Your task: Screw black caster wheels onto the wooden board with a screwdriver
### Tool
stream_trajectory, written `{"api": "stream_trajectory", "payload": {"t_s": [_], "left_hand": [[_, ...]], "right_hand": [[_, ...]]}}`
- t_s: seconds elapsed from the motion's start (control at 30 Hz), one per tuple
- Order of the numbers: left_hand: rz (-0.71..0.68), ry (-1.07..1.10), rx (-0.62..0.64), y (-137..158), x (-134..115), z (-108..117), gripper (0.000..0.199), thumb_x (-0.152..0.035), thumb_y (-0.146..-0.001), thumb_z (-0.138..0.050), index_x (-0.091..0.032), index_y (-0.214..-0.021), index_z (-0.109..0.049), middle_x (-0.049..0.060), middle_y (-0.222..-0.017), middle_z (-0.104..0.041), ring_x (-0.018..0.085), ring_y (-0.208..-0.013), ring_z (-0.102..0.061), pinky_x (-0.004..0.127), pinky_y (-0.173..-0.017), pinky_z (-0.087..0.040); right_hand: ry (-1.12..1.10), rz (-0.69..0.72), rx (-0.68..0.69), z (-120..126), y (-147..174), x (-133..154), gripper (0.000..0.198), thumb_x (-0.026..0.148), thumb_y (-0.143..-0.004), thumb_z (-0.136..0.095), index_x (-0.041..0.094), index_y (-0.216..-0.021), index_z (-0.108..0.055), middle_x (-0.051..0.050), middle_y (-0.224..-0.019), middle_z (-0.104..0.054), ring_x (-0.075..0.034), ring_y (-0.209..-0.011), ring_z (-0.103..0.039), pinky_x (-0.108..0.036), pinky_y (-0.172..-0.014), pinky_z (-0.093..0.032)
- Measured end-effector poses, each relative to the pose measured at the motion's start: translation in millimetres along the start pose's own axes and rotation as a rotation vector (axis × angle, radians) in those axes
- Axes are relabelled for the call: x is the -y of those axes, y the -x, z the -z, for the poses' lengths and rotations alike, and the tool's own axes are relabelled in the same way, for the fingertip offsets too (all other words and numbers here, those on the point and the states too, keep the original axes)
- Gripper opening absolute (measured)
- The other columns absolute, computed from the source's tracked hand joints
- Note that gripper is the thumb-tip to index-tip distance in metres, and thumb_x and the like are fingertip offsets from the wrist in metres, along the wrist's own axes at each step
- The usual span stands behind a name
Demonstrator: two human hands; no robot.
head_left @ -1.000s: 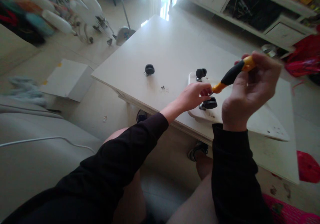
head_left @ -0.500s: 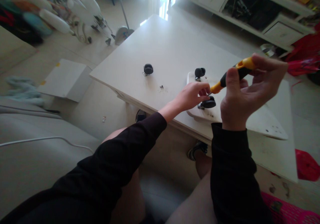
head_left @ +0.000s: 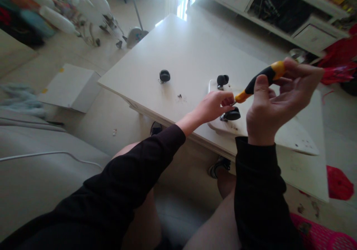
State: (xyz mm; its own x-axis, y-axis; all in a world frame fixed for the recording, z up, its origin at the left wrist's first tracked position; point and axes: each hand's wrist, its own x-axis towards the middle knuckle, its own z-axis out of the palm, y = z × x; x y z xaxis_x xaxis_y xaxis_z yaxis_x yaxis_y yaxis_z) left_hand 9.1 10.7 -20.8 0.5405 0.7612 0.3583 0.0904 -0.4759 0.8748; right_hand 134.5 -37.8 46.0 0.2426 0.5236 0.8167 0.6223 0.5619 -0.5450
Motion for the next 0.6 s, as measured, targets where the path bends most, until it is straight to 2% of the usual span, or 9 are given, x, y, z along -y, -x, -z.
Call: {"api": "stream_trajectory", "payload": {"t_s": [0.17, 0.37, 0.6], "left_hand": [[-0.005, 0.006, -0.027, -0.3, 1.3, -2.2, 0.003, -0.015, -0.091, -0.073, -0.018, -0.091, -0.072, 0.004, -0.089, -0.079, 0.016, -0.083, -0.072, 0.031, -0.08, -0.058], [0.002, 0.018, -0.015, -0.3, 0.1, -0.6, 0.005, -0.014, -0.09, -0.073, -0.018, -0.089, -0.071, 0.002, -0.086, -0.077, 0.015, -0.079, -0.069, 0.031, -0.078, -0.055], [-0.003, 0.022, -0.009, 0.4, -3.3, 0.5, 0.005, -0.015, -0.09, -0.071, -0.019, -0.087, -0.07, 0.003, -0.087, -0.077, 0.015, -0.081, -0.068, 0.032, -0.079, -0.054]], "right_hand": [[-0.102, 0.027, 0.062, -0.6, 0.5, -8.4, 0.035, 0.036, -0.098, -0.063, 0.03, -0.133, -0.061, -0.001, -0.126, -0.065, -0.016, -0.11, -0.072, -0.045, -0.098, -0.064], [-0.106, 0.048, 0.006, -4.2, 0.1, -7.1, 0.038, 0.039, -0.089, -0.076, 0.03, -0.124, -0.063, 0.001, -0.118, -0.063, -0.011, -0.098, -0.067, -0.029, -0.077, -0.061], [-0.039, 0.041, -0.015, -5.7, 0.6, -3.3, 0.04, 0.043, -0.087, -0.082, 0.032, -0.12, -0.062, 0.001, -0.119, -0.055, -0.012, -0.097, -0.061, -0.028, -0.074, -0.059]]}}
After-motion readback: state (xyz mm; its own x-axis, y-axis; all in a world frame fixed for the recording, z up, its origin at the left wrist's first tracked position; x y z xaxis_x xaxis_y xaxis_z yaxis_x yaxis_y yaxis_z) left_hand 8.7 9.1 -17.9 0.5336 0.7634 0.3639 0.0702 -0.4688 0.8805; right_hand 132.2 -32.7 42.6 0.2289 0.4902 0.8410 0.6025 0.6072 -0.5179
